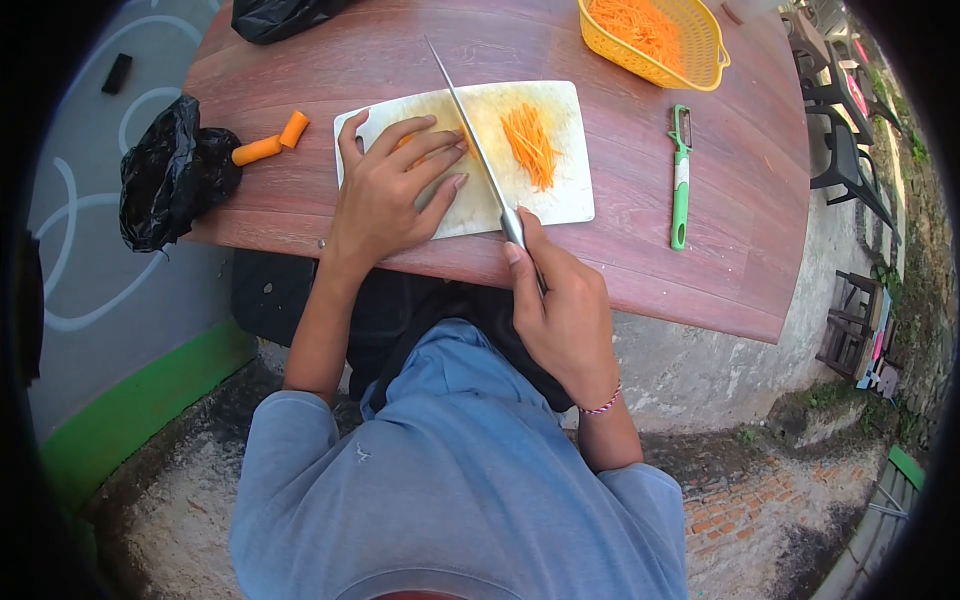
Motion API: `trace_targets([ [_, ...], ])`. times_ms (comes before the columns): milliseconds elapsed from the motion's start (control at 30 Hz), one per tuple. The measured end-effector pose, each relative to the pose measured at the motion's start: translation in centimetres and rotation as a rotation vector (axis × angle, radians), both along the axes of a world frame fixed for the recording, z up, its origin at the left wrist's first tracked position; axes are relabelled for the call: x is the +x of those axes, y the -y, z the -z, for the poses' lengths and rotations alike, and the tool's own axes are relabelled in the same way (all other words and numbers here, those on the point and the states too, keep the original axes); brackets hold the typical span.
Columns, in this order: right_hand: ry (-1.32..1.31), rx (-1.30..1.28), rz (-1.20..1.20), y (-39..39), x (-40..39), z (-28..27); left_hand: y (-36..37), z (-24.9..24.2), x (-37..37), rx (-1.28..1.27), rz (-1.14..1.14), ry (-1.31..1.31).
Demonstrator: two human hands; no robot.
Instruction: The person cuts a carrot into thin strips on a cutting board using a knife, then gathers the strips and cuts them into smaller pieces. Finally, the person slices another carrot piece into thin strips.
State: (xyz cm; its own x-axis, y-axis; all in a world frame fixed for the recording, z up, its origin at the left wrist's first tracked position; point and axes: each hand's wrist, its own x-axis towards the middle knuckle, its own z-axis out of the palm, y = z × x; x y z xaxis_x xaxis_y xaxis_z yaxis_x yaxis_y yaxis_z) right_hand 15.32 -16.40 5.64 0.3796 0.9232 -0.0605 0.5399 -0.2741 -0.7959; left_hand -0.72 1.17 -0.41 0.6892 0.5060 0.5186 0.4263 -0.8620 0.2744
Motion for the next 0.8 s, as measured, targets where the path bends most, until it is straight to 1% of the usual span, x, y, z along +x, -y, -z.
trace_targets([
  [333,0.005,-0.023,-0.015,0.3,-0.2,-0.5,-0.1,0.1,0.1,-0.004,0.012,0.011],
  [400,0.069,-0.052,-0.033,0.5,-0.3,-1.0,-0.1,0.0,0.0,-0.003,0.011,0.009],
  [733,0.062,-0.057,-0.05,1.2,-0.4,-1.5,-0.1,0.0,0.1,-0.002,0.011,-0.001],
  [800,0.143,-0.023,-0.074,0.4,-0.5,-1.4,-0.1,0.2,0.1,0.007,0.006,0.005],
])
